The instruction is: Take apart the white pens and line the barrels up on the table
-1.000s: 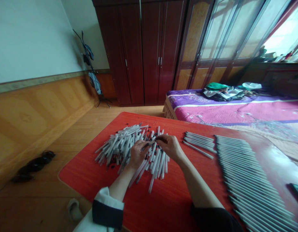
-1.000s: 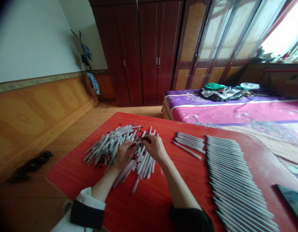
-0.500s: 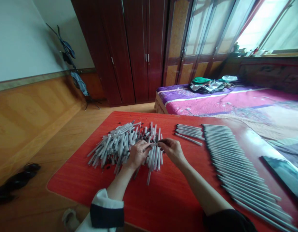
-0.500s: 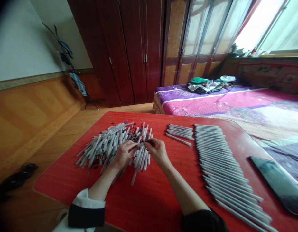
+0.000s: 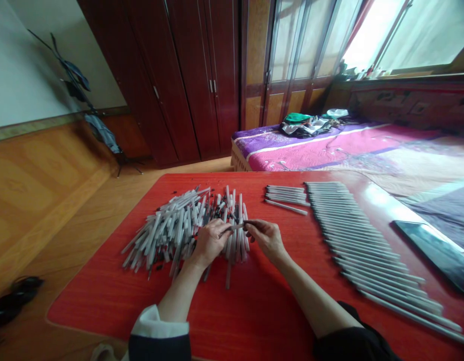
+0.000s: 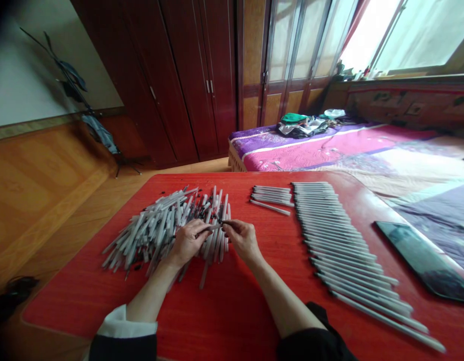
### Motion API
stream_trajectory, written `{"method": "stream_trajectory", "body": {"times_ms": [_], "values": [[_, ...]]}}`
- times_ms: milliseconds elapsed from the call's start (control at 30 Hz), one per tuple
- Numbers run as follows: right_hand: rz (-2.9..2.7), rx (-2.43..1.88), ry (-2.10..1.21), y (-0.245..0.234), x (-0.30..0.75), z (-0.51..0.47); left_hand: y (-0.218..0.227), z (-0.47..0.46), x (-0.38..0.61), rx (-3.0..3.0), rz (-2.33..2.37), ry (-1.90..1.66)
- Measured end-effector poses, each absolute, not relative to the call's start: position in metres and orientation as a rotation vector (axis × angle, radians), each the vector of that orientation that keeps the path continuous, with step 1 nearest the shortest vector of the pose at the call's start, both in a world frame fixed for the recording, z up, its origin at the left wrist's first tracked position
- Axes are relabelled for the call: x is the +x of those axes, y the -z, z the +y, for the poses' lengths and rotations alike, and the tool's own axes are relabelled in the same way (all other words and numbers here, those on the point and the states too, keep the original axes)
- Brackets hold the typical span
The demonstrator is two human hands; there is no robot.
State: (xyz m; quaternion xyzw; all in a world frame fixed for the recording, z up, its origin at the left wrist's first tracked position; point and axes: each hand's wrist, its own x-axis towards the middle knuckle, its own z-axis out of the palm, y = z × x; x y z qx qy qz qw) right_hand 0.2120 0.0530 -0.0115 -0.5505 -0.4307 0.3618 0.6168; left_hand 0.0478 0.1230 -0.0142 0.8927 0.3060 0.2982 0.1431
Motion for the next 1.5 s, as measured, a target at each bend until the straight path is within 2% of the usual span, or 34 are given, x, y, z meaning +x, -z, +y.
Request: {"method": "stream_trajectory", "body": {"times_ms": [400,1500], "values": [[-1.068,-1.349,-0.702,0.0143,0.2134,0.0511,0.0168,0.1229,0.0484,2.605,0.856,-0.878],[-1.092,-1.370,-0.698,0.0137,0.2162,0.0497,0.0153,0.1180,0.0492,2.668,0.862,-0.885]]}}
